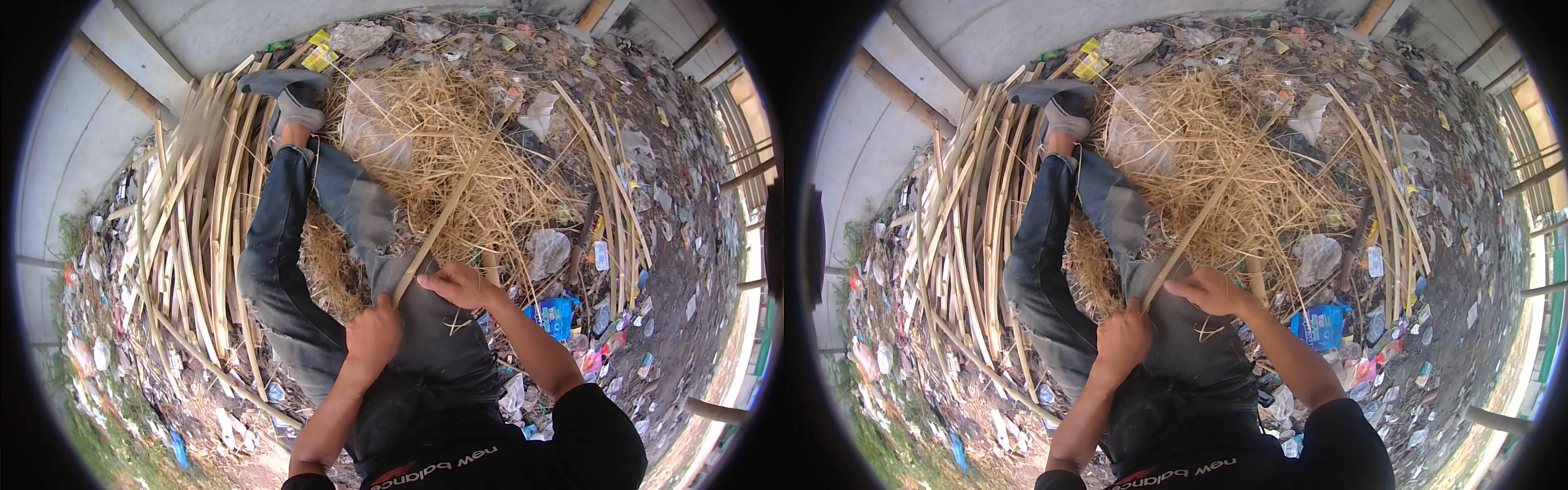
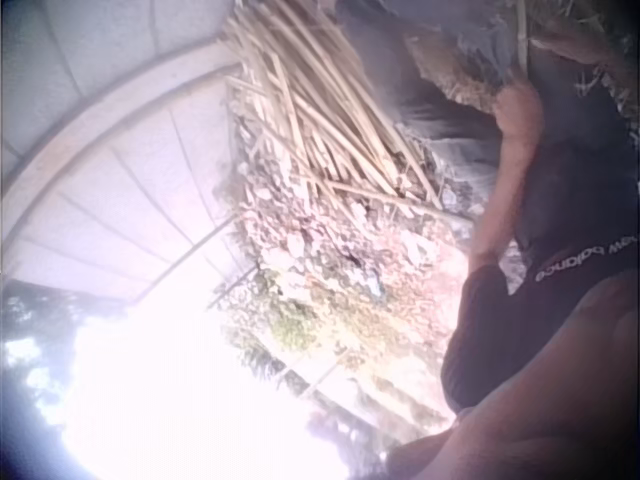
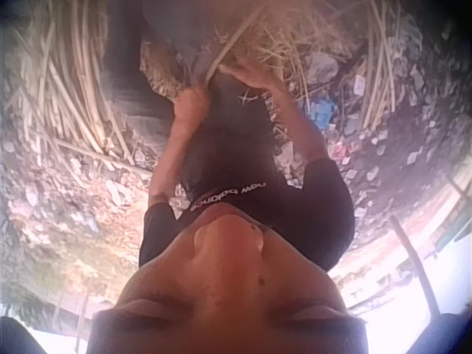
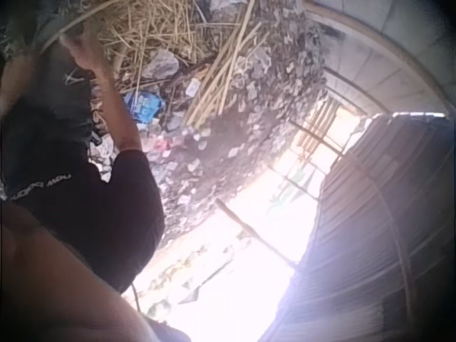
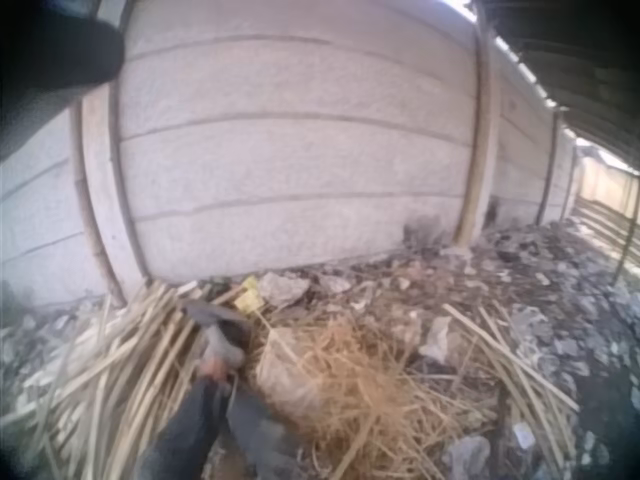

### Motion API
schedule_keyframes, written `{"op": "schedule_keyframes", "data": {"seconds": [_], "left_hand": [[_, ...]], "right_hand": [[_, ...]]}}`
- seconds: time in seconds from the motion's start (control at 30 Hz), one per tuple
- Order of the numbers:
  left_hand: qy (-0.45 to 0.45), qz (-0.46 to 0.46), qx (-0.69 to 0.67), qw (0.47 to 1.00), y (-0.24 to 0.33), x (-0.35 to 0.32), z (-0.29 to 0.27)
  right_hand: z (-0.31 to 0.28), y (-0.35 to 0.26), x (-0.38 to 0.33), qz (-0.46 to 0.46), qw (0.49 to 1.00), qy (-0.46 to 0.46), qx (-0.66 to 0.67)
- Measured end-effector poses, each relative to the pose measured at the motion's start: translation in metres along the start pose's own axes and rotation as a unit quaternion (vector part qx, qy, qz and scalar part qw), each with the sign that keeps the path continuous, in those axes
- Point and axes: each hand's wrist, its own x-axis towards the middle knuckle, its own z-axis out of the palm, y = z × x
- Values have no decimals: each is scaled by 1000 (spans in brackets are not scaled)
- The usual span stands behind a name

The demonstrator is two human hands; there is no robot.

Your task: The person sits on a pile of straw and debris, holding a long bamboo strip on their lap. They use a knife to shave thin strips off the bamboo, repeatedly scraping the blade along the length of the material to smooth or thin it.

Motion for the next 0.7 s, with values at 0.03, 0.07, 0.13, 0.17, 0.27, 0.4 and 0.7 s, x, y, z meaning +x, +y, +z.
{"op": "schedule_keyframes", "data": {"seconds": [0.03, 0.07, 0.13, 0.17, 0.27, 0.4, 0.7], "left_hand": [[2, 9, -37, 999, -4, 0, -1], [3, 18, -75, 997, -10, 1, 0], [-1, 43, -157, 987, -26, 3, 3], [-8, 61, -201, 978, -37, 5, 7], [-129, 11, -364, 922, -50, 7, -4], [-280, -118, -602, 739, -60, -4, -21], [-406, -125, -799, 427, -51, -26, -7]], "right_hand": [[-4, 5, -4, 8, 998, 1, 66], [-8, 12, -7, 16, 991, 2, 131], [-21, 7, -18, 4, 964, 52, 262], [-28, 17, -18, 23, 965, 175, 192], [-47, 59, -40, 187, 816, 446, -315], [-71, 95, -83, 328, 846, 317, -276], [-56, 37, -51, 60, 898, 416, 133]]}}
